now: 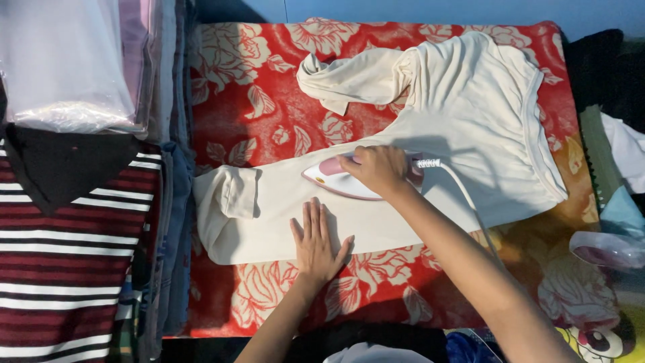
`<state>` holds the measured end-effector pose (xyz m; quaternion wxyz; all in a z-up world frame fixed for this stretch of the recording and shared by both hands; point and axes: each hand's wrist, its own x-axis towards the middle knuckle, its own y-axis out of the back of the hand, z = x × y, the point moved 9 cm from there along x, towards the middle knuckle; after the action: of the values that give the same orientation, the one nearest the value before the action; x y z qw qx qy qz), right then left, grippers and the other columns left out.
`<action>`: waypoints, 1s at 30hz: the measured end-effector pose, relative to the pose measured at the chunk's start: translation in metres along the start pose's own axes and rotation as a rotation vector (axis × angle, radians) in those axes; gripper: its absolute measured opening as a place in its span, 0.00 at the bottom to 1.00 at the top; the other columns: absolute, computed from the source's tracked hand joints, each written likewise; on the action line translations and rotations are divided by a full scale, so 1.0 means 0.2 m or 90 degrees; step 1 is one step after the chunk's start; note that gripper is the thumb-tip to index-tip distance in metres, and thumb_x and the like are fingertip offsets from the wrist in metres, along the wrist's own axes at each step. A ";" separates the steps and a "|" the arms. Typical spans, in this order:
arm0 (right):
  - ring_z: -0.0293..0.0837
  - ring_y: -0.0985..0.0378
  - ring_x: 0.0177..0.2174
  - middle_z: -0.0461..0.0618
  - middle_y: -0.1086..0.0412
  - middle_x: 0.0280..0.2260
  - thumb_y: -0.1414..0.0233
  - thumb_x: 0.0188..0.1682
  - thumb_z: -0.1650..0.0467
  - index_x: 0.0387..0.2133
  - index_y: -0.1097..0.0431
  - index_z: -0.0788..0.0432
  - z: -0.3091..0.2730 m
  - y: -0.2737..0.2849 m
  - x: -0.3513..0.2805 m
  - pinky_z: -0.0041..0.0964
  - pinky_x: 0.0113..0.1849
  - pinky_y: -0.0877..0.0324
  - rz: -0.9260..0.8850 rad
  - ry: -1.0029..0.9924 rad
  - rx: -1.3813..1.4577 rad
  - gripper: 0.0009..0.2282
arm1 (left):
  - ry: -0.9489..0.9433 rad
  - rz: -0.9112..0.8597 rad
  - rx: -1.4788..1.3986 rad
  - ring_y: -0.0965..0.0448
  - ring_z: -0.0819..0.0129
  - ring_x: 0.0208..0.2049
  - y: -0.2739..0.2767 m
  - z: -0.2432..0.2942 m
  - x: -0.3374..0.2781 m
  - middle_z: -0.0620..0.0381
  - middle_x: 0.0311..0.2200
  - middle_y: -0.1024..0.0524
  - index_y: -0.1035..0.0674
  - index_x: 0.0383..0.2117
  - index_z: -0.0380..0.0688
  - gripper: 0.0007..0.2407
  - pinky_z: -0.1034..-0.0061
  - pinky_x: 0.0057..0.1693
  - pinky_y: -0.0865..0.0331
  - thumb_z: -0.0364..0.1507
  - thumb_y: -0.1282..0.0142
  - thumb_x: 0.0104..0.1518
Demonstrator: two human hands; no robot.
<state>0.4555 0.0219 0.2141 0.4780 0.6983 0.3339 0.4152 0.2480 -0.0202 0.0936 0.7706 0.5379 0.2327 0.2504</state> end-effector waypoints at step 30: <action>0.50 0.19 0.22 0.48 0.27 0.14 0.42 0.40 0.52 0.10 0.32 0.48 0.03 0.12 -0.54 0.45 0.27 0.26 -0.097 0.234 0.013 0.19 | 0.228 0.110 0.019 0.60 0.49 0.75 0.07 -0.60 -0.21 0.43 0.75 0.60 0.54 0.73 0.39 0.40 0.37 0.70 0.59 0.57 0.70 0.62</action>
<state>0.4159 -0.0820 0.2073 0.4317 0.5882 0.4720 0.4950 0.1391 0.0433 0.0731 0.6847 0.5140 0.3225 0.4036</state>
